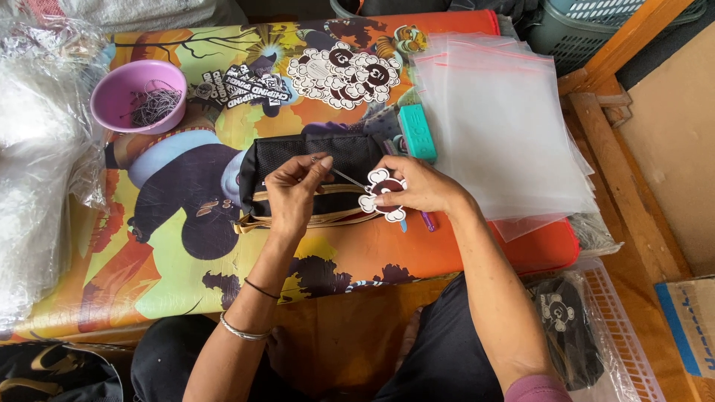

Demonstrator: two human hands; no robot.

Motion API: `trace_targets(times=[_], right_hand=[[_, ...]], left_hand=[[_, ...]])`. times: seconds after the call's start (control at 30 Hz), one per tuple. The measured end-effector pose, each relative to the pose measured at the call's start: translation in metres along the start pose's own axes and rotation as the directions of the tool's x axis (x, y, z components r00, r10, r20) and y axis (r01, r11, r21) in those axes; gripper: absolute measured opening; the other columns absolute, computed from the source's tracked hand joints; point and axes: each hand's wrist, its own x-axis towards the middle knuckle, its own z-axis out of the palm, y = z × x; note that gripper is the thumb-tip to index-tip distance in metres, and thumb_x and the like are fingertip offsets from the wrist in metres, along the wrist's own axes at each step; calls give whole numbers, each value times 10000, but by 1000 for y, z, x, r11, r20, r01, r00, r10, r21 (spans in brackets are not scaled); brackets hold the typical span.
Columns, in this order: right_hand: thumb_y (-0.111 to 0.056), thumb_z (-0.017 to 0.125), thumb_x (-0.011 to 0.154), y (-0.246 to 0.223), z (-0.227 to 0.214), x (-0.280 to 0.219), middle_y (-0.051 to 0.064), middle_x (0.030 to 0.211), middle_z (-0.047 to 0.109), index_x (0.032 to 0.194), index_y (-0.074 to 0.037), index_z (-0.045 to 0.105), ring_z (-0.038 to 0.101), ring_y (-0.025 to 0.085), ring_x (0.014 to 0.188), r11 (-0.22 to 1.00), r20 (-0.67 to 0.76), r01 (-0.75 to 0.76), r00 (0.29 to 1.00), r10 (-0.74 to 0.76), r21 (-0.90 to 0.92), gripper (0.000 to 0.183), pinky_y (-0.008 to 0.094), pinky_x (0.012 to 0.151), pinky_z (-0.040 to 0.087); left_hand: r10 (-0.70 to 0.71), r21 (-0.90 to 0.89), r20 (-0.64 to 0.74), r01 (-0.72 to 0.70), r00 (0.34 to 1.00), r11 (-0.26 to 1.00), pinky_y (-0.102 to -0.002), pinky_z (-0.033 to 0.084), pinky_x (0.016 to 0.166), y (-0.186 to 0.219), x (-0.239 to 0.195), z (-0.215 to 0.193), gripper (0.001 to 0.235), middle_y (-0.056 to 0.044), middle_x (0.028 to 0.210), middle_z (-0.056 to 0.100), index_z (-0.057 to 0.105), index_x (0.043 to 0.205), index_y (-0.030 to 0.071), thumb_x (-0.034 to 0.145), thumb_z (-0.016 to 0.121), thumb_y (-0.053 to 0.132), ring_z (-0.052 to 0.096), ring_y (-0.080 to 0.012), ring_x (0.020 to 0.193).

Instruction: The person cleans a black pouch with a toothbrush, then attaches a chain and a bear-shaped charm to the zipper. Finally, the person places the decorated pouch into a clear plastic bag.

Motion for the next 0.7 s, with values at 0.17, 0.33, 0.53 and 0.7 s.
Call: trace_targets(times=[0.17,0.33,0.53,0.7], right_hand=[[-309,902,728,-13,-4,-12,178,1086,767,1252,-107,655,695,362,1077,979,-93,106,988,-124,-172,614,474,952,513],[-287,870,821,-15,21,3,164,1106,764,1363,-97,587,702,371,1101,940,-153,338,928,-340,-40,640,505,999,515],[-133,744,939,3,27,15,87,837,758,1230,-82,649,736,159,764,939,-157,331,936,-315,92,311,329,769,593],[-105,757,928,1,27,14,108,847,763,1129,-3,712,734,126,700,922,-135,303,951,-277,240,229,225,581,576]], left_hand=[[-21,28,44,20,999,999,-163,524,557,-16,-3,10,164,-121,818,776,778,957,13,860,853,122,739,-119,685],[-18,72,77,12,997,997,-164,510,576,-8,-11,23,175,-90,738,760,789,951,21,842,872,130,701,-72,674],[-23,70,86,17,996,997,-179,504,610,-6,-8,16,164,-74,693,735,798,954,34,935,798,197,621,-40,684],[-27,118,136,11,990,993,-203,513,681,-8,-10,19,148,-60,683,738,797,983,44,885,836,148,626,-47,702]])
